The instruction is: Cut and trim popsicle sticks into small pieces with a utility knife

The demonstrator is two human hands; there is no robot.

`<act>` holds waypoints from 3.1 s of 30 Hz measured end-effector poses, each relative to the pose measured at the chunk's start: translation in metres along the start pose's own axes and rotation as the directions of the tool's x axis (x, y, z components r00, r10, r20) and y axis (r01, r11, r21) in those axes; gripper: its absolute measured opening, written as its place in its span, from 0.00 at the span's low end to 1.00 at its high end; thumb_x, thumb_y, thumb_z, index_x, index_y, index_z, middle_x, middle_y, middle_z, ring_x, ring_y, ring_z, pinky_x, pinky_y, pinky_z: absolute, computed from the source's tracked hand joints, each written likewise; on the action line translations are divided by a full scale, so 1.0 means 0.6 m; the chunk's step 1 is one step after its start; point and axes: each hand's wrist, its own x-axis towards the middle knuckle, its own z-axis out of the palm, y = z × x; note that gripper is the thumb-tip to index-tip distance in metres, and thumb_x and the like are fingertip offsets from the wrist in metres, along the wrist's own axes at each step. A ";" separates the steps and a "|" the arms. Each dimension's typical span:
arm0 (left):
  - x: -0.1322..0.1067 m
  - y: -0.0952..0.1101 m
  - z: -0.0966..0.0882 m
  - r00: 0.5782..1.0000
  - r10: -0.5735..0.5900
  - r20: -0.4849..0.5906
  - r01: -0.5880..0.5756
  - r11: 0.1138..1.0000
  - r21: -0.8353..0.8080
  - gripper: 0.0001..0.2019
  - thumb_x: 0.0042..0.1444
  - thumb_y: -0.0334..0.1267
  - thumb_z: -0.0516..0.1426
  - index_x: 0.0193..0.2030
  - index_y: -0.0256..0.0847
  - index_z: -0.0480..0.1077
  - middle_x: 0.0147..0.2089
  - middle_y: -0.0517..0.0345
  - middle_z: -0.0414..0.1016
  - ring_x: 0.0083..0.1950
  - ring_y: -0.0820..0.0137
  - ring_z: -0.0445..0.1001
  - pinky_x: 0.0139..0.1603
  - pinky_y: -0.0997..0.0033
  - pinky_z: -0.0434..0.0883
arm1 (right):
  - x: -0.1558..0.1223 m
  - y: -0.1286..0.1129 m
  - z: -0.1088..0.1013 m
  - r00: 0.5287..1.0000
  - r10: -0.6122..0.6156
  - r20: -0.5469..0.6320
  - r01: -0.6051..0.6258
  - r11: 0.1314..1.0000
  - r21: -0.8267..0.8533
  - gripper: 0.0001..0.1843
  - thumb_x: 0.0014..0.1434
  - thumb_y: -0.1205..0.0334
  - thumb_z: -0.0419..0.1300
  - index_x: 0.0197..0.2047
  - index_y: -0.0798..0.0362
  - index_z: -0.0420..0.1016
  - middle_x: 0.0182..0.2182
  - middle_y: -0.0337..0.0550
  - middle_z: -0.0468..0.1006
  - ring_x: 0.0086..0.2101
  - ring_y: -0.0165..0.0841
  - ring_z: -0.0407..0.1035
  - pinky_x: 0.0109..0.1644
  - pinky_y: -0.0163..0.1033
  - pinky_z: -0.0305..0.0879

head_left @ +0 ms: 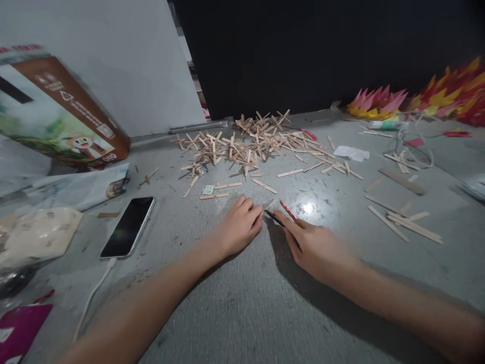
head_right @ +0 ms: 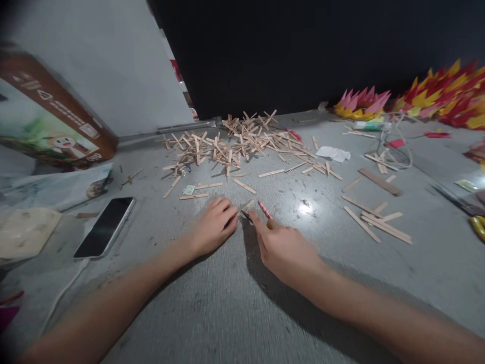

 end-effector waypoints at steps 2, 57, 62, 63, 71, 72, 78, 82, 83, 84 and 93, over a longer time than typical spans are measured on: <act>0.001 -0.001 0.001 1.000 0.003 -0.007 -0.003 1.000 -0.006 0.13 0.74 0.38 0.49 0.39 0.40 0.72 0.42 0.53 0.69 0.49 0.60 0.65 0.53 0.60 0.65 | 0.005 -0.012 -0.003 0.989 0.117 0.092 -0.104 0.984 -0.142 0.20 0.75 0.61 0.49 0.66 0.53 0.68 0.42 0.57 0.86 0.22 0.39 0.78 0.25 0.39 0.58; 0.011 -0.003 -0.011 0.992 0.127 0.020 -0.127 0.992 -0.018 0.12 0.74 0.36 0.50 0.41 0.39 0.73 0.42 0.51 0.76 0.48 0.60 0.71 0.52 0.61 0.68 | 0.028 -0.063 -0.028 0.943 0.277 0.185 -0.175 0.884 -0.435 0.20 0.78 0.61 0.44 0.50 0.62 0.76 0.31 0.58 0.84 0.32 0.47 0.84 0.29 0.39 0.68; 0.012 -0.003 -0.011 0.996 0.092 0.015 -0.090 0.992 -0.093 0.13 0.75 0.37 0.49 0.40 0.40 0.71 0.42 0.52 0.75 0.48 0.61 0.71 0.52 0.62 0.67 | 0.017 -0.046 -0.019 0.938 0.340 0.073 -0.286 0.874 -0.392 0.22 0.80 0.53 0.43 0.57 0.58 0.72 0.29 0.52 0.84 0.28 0.44 0.82 0.26 0.36 0.56; 0.011 -0.004 -0.010 0.997 0.073 0.002 -0.072 0.989 -0.129 0.13 0.75 0.38 0.49 0.40 0.40 0.70 0.42 0.53 0.75 0.47 0.62 0.71 0.51 0.62 0.67 | 0.017 -0.043 -0.018 0.937 0.345 0.059 -0.298 0.876 -0.379 0.22 0.80 0.53 0.43 0.56 0.58 0.73 0.29 0.51 0.84 0.27 0.43 0.81 0.26 0.36 0.53; -0.006 0.015 -0.003 0.933 -0.326 -0.151 0.102 0.643 -0.759 0.18 0.75 0.51 0.49 0.39 0.41 0.67 0.31 0.63 0.64 0.32 0.71 0.63 0.36 0.71 0.62 | 0.017 -0.038 -0.029 0.969 0.178 -0.174 -0.188 0.981 -0.044 0.21 0.79 0.52 0.46 0.57 0.52 0.76 0.42 0.49 0.84 0.33 0.36 0.79 0.32 0.37 0.61; -0.008 0.022 -0.003 0.925 -0.351 -0.146 0.090 0.576 -0.813 0.18 0.75 0.52 0.50 0.40 0.41 0.68 0.30 0.64 0.64 0.31 0.71 0.64 0.36 0.71 0.63 | 0.015 -0.039 -0.031 0.969 0.152 -0.195 -0.154 0.988 0.002 0.21 0.79 0.52 0.46 0.59 0.52 0.76 0.44 0.49 0.83 0.35 0.36 0.79 0.35 0.37 0.65; -0.016 0.053 -0.008 0.910 -0.398 -0.120 0.045 0.381 -0.924 0.20 0.73 0.57 0.52 0.46 0.42 0.71 0.27 0.64 0.68 0.30 0.72 0.68 0.37 0.71 0.68 | 0.011 -0.045 -0.042 0.968 0.107 -0.225 -0.066 0.981 0.184 0.25 0.79 0.52 0.46 0.69 0.51 0.72 0.46 0.51 0.79 0.42 0.38 0.77 0.48 0.41 0.72; -0.017 0.056 -0.003 0.904 -0.412 -0.111 0.054 0.367 -0.929 0.23 0.71 0.59 0.53 0.54 0.40 0.75 0.28 0.62 0.70 0.30 0.71 0.69 0.37 0.70 0.69 | 0.011 -0.047 -0.047 0.968 0.125 -0.217 -0.069 0.966 0.248 0.26 0.80 0.52 0.45 0.71 0.50 0.71 0.44 0.49 0.78 0.41 0.37 0.76 0.48 0.41 0.72; -0.017 0.055 -0.001 0.901 -0.422 -0.105 0.060 0.359 -0.931 0.25 0.71 0.60 0.54 0.55 0.40 0.75 0.28 0.61 0.71 0.30 0.71 0.70 0.37 0.70 0.70 | 0.012 -0.048 -0.047 0.966 0.134 -0.221 -0.073 0.962 0.265 0.26 0.79 0.51 0.45 0.70 0.50 0.71 0.44 0.50 0.78 0.41 0.37 0.76 0.48 0.41 0.73; -0.017 0.055 0.000 0.897 -0.431 -0.100 0.064 0.350 -0.935 0.25 0.70 0.61 0.54 0.55 0.40 0.76 0.28 0.60 0.72 0.30 0.71 0.71 0.37 0.70 0.70 | 0.013 -0.048 -0.047 0.964 0.148 -0.222 -0.080 0.954 0.289 0.26 0.79 0.51 0.46 0.70 0.51 0.71 0.45 0.50 0.78 0.41 0.37 0.76 0.48 0.42 0.73; -0.025 0.063 -0.003 0.943 -0.283 -0.176 0.043 0.625 -0.779 0.16 0.73 0.48 0.55 0.51 0.44 0.82 0.36 0.55 0.81 0.37 0.68 0.76 0.48 0.65 0.73 | 0.032 -0.038 -0.053 0.806 0.579 -0.126 -0.292 0.573 0.766 0.23 0.67 0.39 0.63 0.42 0.53 0.79 0.23 0.34 0.68 0.22 0.29 0.58 0.25 0.34 0.55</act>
